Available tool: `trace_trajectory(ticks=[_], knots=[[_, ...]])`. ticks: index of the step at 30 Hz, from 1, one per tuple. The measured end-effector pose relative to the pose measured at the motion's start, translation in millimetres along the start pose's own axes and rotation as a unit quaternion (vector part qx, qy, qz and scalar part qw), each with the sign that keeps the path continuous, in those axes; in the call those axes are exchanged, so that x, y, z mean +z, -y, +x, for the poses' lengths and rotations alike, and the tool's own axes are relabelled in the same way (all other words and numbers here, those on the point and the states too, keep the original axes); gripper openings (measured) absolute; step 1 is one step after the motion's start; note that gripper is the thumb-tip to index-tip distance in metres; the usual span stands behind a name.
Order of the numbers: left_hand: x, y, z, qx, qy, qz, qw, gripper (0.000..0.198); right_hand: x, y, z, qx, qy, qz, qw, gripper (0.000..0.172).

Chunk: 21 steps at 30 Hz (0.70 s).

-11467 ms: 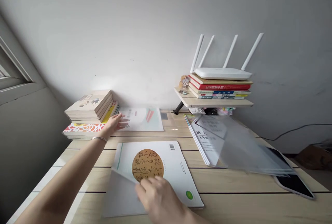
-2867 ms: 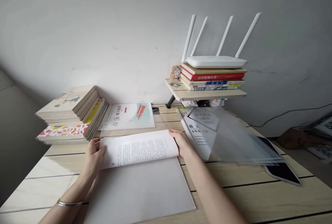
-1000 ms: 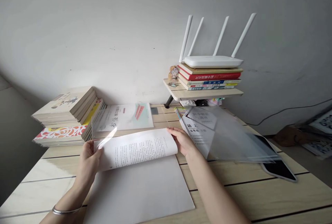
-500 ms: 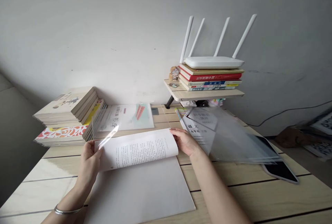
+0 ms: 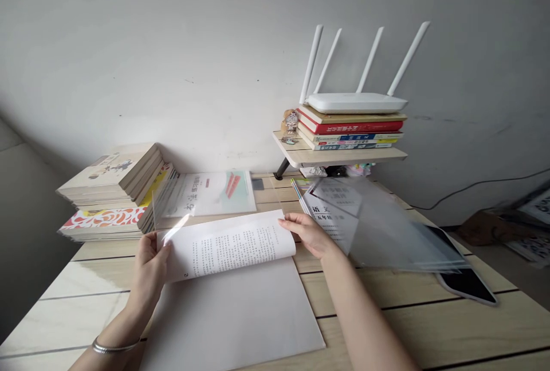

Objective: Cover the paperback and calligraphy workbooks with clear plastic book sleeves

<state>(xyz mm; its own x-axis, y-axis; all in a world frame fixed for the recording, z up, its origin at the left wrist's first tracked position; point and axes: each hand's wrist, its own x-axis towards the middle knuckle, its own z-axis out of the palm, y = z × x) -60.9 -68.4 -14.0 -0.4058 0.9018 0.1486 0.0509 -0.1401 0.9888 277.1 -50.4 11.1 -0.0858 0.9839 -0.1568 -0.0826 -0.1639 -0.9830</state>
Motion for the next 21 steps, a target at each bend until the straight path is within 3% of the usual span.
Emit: trace_trajectory(ticks=[10,17,21], knots=[[0.8,-7,0,-0.025,0.006,-0.033,0.999,0.032,7,-5,5,-0.065,-0.063,-0.094,0.991,0.045],[1.9,-7,3,-0.034,0.014,-0.069,0.997,0.035,3,-6,5,-0.058,-0.049,-0.082,0.994,0.044],[1.3,-6,4,-0.032,0.008,-0.065,0.997,0.036,3,-16,12,-0.068,-0.076,-0.091,0.991,0.046]])
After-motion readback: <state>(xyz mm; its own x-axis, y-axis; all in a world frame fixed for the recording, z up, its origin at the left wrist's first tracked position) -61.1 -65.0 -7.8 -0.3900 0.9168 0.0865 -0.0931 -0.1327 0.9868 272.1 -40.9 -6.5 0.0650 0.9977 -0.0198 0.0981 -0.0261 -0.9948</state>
